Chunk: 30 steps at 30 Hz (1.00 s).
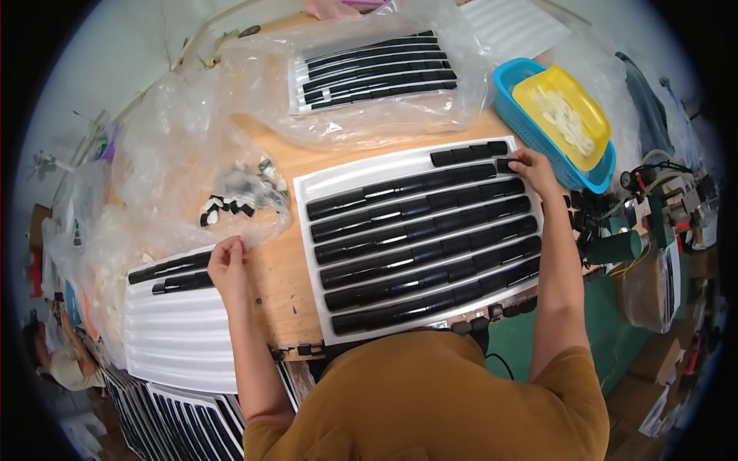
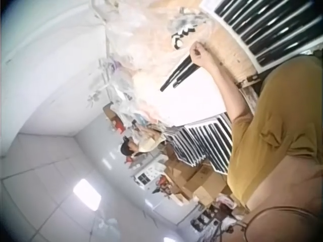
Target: Applying small pads to black plastic components and organizing them into foam shipping trays.
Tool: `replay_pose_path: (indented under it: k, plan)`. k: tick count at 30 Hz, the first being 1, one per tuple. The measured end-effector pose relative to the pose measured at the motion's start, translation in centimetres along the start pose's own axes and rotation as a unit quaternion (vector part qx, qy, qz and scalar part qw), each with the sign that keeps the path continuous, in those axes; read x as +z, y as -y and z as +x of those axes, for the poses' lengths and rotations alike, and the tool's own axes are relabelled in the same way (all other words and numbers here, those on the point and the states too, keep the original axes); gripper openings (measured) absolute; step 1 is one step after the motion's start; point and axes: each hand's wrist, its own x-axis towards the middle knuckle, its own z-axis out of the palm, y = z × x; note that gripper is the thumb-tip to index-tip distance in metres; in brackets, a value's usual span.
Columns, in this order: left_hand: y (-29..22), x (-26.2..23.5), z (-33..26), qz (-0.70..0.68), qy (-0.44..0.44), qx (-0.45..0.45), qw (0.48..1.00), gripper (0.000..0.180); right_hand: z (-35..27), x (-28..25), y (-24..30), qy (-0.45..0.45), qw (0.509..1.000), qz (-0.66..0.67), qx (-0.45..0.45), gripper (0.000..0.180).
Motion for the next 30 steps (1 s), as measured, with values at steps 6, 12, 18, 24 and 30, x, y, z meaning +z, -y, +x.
replay_pose_path:
  k: [6,12,18,24,30]
  plan:
    - [1.1,0.1,0.7,-0.011,0.014,-0.006,1.0,0.011,-0.4,1.8,1.8,-0.165,0.955,-0.242,-0.049,0.017]
    - [0.5,-0.1,0.5,-0.006,0.0,-0.02,1.0,0.011,-1.8,4.0,6.4,-0.168,0.876,-0.442,0.1,0.029]
    - [0.2,-0.7,0.4,0.007,-0.012,-0.043,0.999,0.011,-1.9,5.5,9.1,-0.126,0.847,-0.493,0.154,0.034]
    - [0.1,0.8,0.5,0.018,0.023,-0.035,0.999,0.012,-0.2,11.4,10.2,-0.02,0.918,-0.336,-0.209,0.022]
    - [1.2,0.8,1.7,0.045,0.01,0.013,0.999,0.011,2.7,11.9,10.7,0.151,0.895,-0.371,-0.197,0.032]
